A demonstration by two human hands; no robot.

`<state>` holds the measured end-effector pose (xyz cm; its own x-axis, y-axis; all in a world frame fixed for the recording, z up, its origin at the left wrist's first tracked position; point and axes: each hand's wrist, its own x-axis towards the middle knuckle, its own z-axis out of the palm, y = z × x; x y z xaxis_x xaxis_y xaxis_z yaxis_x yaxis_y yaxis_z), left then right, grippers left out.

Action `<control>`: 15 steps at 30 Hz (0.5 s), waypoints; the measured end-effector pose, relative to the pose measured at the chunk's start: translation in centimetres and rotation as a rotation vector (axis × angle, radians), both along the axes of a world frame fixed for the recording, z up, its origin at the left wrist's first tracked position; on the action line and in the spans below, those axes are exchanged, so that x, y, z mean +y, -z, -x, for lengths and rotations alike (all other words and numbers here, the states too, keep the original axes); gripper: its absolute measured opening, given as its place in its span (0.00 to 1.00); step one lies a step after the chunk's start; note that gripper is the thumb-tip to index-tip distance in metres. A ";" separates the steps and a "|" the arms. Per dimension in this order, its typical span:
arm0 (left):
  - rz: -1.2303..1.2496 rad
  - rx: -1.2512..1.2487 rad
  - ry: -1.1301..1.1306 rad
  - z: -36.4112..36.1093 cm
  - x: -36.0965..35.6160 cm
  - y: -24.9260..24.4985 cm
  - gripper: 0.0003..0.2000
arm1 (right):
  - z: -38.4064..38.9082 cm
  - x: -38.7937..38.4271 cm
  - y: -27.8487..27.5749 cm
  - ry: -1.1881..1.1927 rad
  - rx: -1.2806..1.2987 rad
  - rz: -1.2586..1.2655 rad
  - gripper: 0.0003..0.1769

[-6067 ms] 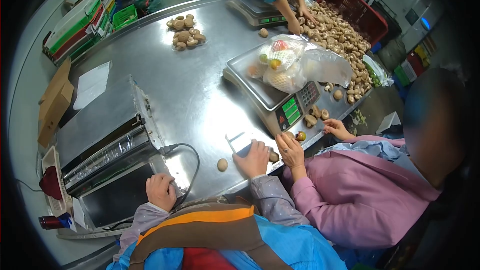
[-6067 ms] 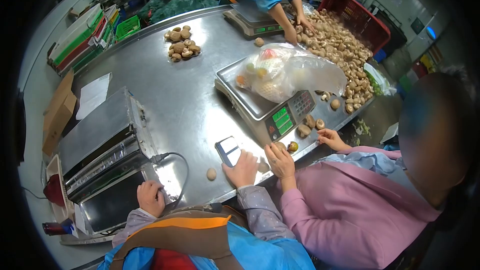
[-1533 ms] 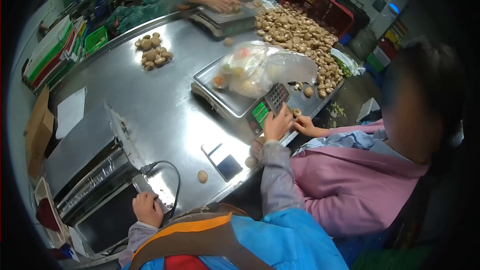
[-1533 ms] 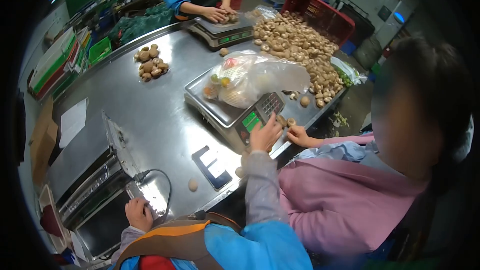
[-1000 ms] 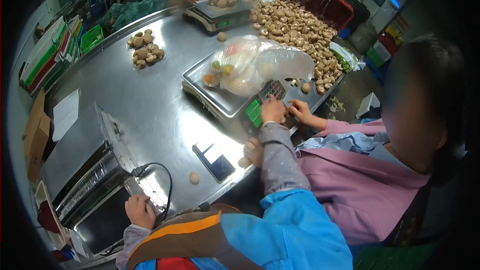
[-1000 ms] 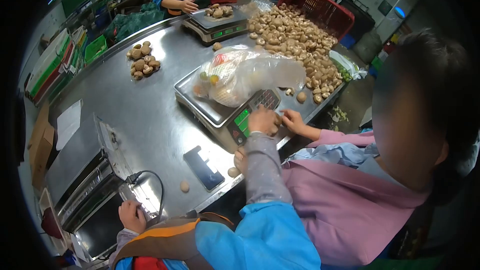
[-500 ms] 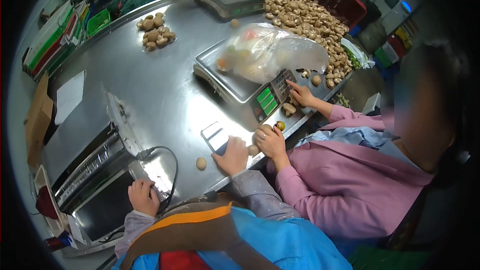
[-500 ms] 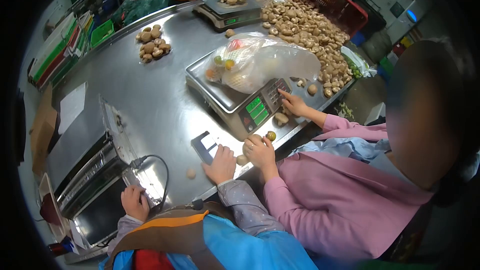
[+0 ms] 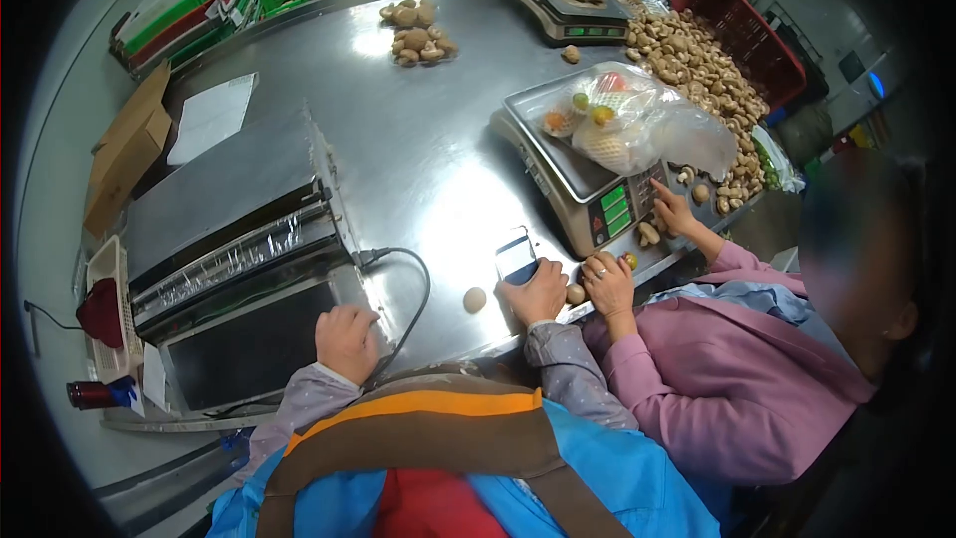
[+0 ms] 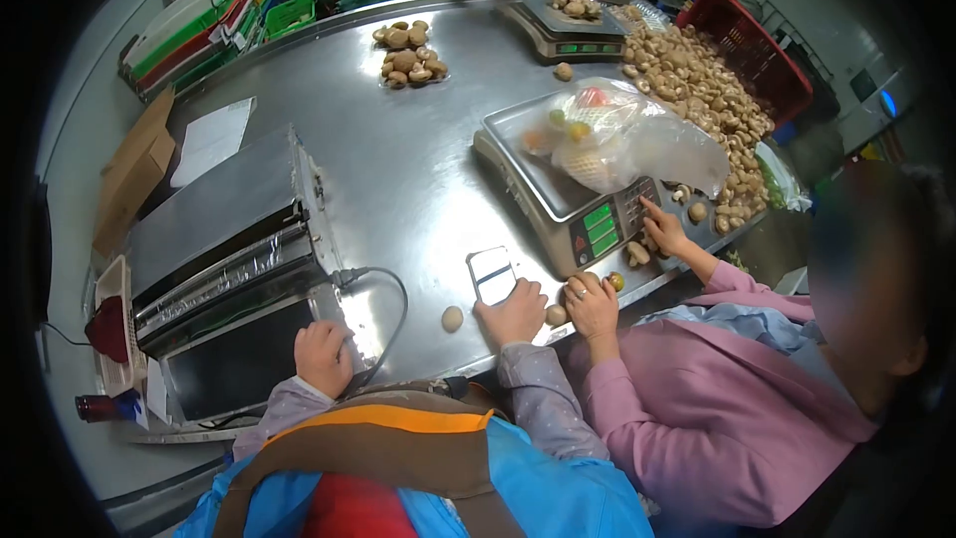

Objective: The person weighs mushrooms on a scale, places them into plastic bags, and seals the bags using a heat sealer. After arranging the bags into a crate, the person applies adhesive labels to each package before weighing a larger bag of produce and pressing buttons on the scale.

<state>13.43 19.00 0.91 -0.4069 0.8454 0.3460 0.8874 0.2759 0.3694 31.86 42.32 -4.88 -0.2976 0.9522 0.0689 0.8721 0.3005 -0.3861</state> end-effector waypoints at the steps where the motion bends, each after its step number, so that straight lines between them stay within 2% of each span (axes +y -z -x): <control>1: -0.019 0.004 0.002 0.0 0.0 0.0 0.12 | 0.1 -0.1 0.0 0.009 0.009 -0.010 0.35; 7: -0.044 -0.004 -0.005 0.0 0.1 0.0 0.11 | 0.2 -0.8 0.4 0.040 -0.016 -0.070 0.37; 15: -0.020 -0.010 -0.017 -0.1 0.1 -0.2 0.12 | 0.0 -1.2 0.3 0.018 0.000 0.017 0.44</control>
